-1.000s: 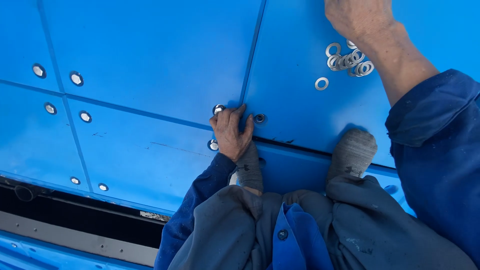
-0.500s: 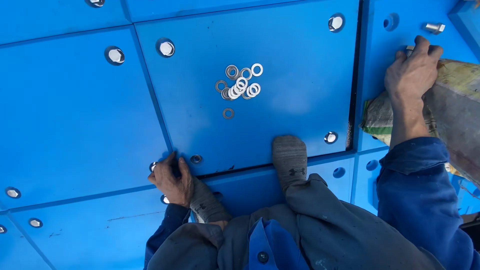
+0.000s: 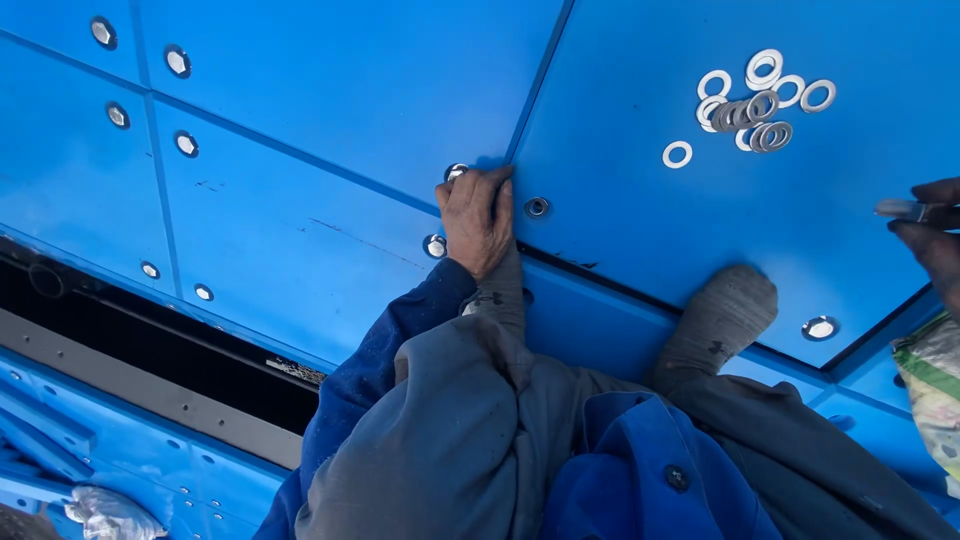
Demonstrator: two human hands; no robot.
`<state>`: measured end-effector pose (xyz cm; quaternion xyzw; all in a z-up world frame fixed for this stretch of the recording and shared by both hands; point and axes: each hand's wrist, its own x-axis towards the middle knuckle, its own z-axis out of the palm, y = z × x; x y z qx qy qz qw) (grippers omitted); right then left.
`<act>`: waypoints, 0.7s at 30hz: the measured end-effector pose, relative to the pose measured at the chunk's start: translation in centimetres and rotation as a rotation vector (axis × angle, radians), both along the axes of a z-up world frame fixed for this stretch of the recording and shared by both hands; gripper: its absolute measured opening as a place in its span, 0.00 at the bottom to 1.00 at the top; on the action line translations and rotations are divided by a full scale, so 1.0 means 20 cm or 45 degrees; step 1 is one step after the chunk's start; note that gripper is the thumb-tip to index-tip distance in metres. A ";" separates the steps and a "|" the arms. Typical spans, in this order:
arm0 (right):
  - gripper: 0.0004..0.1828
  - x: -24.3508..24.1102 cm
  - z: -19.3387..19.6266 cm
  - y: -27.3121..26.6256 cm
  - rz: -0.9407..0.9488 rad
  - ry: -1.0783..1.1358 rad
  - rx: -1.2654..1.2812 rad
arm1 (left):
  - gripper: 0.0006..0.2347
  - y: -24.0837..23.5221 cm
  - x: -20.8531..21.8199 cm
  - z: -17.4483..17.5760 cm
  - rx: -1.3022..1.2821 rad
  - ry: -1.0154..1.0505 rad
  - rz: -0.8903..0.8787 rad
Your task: The person assembles blue plastic mold panels by inserting bolts and tightening nuts by hand. They move along the panels, aligning holes and securing fasteners across multiple sections.
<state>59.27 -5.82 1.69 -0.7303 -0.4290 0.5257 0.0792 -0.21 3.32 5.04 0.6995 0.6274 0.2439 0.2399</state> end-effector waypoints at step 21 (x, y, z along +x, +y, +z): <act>0.12 -2.04 0.36 0.51 1.148 -0.134 0.877 | 0.10 -0.04 -0.08 -0.06 0.002 -0.184 0.080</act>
